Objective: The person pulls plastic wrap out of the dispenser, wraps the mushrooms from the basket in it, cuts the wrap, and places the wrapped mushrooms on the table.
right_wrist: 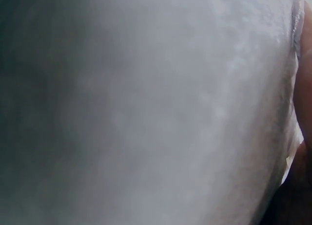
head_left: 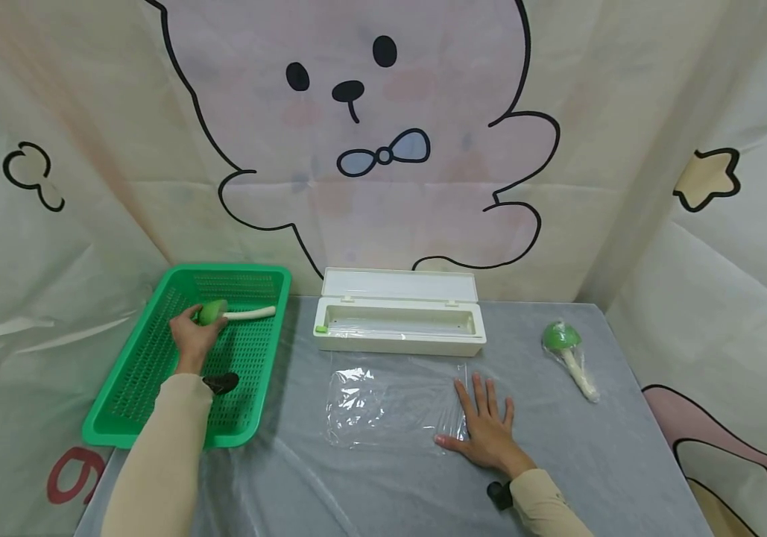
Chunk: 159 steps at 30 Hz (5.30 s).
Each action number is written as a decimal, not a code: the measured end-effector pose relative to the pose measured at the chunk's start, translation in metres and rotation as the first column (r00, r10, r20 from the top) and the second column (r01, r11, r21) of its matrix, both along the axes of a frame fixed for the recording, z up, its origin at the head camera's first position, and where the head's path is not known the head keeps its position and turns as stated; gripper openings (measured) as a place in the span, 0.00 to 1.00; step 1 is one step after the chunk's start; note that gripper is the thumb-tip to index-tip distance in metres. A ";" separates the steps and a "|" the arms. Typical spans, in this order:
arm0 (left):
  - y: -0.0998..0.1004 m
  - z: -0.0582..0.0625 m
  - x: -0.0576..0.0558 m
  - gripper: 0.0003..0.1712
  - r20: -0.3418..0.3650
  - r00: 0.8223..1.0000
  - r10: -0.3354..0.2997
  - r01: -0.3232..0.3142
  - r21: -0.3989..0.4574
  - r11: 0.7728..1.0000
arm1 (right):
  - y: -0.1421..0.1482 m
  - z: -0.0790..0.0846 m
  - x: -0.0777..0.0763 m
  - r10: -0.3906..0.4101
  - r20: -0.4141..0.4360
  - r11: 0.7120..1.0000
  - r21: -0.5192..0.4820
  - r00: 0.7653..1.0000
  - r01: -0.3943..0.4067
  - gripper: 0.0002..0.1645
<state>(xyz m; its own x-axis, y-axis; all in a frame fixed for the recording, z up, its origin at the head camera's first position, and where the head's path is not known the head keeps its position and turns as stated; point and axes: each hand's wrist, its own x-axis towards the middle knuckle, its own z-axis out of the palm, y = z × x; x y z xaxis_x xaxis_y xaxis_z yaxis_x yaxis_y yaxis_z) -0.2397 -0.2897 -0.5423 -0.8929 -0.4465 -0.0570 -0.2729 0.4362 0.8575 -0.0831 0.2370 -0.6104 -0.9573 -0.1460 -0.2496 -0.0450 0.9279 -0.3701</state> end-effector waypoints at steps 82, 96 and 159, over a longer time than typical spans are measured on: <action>0.138 0.064 0.096 0.41 -0.356 0.922 -0.154 0.267 0.294 0.918 | 0.000 -0.005 0.002 -0.022 -0.047 0.998 -0.058 0.999 0.019 0.72; 0.214 0.021 0.113 0.40 -0.325 0.891 -0.316 0.404 0.253 0.879 | 0.003 -0.019 0.001 -0.013 -0.092 0.998 -0.057 0.996 0.008 0.73; 0.192 -0.017 0.135 0.32 -0.003 0.735 -0.678 0.671 -0.144 0.727 | 0.020 0.017 0.015 0.002 -0.477 0.941 -0.296 0.879 -0.163 0.33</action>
<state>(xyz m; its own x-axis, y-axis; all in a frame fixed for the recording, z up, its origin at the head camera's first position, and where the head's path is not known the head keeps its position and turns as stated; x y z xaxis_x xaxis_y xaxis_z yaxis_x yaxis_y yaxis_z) -0.1048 -0.0975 -0.5589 -0.9614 0.2749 0.0107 0.1779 0.5915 0.7864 -0.0682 0.2573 -0.5930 -0.9295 -0.2241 0.2928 -0.3566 0.7483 -0.5593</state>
